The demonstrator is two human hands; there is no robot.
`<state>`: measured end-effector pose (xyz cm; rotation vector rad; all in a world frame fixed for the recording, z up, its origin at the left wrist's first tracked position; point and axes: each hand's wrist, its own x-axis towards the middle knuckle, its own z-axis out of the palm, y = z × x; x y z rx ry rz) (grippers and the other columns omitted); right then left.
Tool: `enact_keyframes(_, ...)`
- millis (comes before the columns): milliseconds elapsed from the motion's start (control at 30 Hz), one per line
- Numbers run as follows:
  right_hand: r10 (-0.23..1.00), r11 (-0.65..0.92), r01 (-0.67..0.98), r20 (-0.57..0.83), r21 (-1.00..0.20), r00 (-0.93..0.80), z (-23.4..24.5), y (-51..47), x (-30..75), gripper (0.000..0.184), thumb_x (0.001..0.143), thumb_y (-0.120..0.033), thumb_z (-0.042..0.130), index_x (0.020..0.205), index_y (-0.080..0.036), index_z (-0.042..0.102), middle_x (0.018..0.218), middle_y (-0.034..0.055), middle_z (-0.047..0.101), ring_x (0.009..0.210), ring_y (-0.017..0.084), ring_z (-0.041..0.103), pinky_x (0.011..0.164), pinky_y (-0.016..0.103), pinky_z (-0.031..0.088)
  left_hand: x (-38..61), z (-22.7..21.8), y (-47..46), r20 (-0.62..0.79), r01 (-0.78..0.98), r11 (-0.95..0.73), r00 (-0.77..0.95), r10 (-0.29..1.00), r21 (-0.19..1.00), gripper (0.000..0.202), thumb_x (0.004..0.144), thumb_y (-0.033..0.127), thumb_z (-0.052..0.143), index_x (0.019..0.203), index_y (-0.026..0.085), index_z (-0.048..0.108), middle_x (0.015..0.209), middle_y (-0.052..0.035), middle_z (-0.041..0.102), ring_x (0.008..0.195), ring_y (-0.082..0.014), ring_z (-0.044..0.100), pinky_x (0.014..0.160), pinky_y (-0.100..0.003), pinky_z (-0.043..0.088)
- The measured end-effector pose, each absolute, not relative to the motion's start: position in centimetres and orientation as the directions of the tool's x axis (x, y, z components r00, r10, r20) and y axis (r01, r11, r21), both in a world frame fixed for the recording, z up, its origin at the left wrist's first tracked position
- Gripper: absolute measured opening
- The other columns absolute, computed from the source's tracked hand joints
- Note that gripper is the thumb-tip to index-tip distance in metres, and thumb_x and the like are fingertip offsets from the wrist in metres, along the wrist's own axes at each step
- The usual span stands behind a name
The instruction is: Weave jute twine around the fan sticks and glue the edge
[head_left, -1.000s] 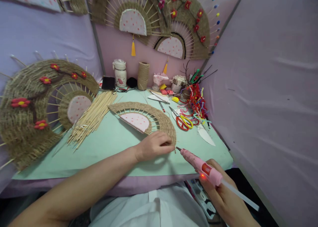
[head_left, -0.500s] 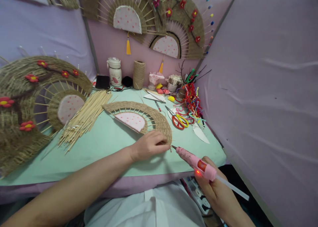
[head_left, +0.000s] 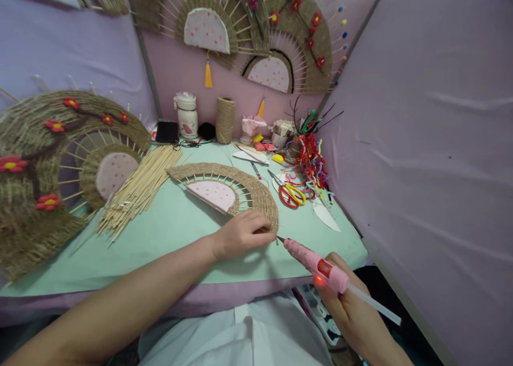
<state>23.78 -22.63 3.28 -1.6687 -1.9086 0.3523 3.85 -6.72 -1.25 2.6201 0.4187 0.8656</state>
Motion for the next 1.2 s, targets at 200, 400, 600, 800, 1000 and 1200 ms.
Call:
enact_keyframes(200,0.959,0.212,0.824,0.275,-0.526,-0.072,2.98,-22.61,24.13,0.033,0.093,-0.036,0.038,0.113,-0.024,0.061,0.067,-0.0017,0.040,0.054,0.013,0.044,0.048,0.023,0.038,3.84,-1.25,-6.64,0.520,0.163,-0.912,0.778,0.353,0.376,0.023,0.093,0.030,0.040,0.095,0.018,0.059,0.091,-0.0054,0.062,0.085,-0.0156,0.052,0.079,-0.029,0.037)
enact_keyframes(400,0.969,0.199,0.806,0.234,-0.558,-0.077,2.98,-22.84,24.25,0.034,0.093,-0.036,0.038,0.118,-0.024,0.058,0.069,-0.0014,0.042,0.058,0.013,0.046,0.051,0.024,0.041,3.87,-1.34,-6.58,0.513,0.163,-0.907,0.780,0.359,0.388,0.022,0.094,0.030,0.040,0.098,0.018,0.058,0.091,-0.0054,0.062,0.085,-0.0152,0.051,0.079,-0.029,0.037)
enact_keyframes(600,0.970,0.194,0.810,0.231,-0.553,-0.075,3.20,-22.81,23.99,0.036,0.093,-0.035,0.038,0.123,-0.024,0.055,0.069,-0.0014,0.040,0.060,0.014,0.046,0.052,0.024,0.042,3.78,-1.48,-6.56,0.527,0.153,-0.926,0.785,0.327,0.346,0.021,0.093,0.027,0.040,0.099,0.018,0.059,0.094,-0.0062,0.062,0.087,-0.0159,0.052,0.080,-0.029,0.037)
enact_keyframes(800,0.957,0.225,0.834,0.274,-0.504,-0.092,2.81,-22.64,24.03,0.035,0.093,-0.034,0.038,0.122,-0.025,0.056,0.067,-0.0015,0.040,0.057,0.014,0.045,0.049,0.023,0.040,3.84,-1.48,-6.65,0.514,0.172,-0.893,0.766,0.387,0.416,0.021,0.093,0.029,0.042,0.097,0.019,0.059,0.094,-0.0050,0.063,0.086,-0.0152,0.053,0.079,-0.028,0.037)
enact_keyframes(1000,0.953,0.231,0.861,0.284,-0.454,-0.105,2.38,-22.83,24.37,0.036,0.093,-0.034,0.039,0.123,-0.026,0.056,0.066,-0.0009,0.043,0.058,0.015,0.046,0.049,0.025,0.041,3.81,-1.46,-6.63,0.514,0.165,-0.893,0.768,0.383,0.418,0.022,0.093,0.029,0.041,0.099,0.019,0.059,0.095,-0.0052,0.063,0.087,-0.0155,0.052,0.080,-0.029,0.037)
enact_keyframes(1200,0.956,0.231,0.864,0.272,-0.447,-0.114,2.43,-23.10,24.61,0.037,0.093,-0.031,0.037,0.125,-0.024,0.055,0.068,0.0001,0.044,0.062,0.016,0.048,0.054,0.026,0.043,3.81,-1.51,-6.61,0.527,0.167,-0.907,0.767,0.366,0.387,0.022,0.093,0.029,0.040,0.097,0.018,0.059,0.094,-0.0059,0.063,0.087,-0.0157,0.053,0.080,-0.029,0.037)
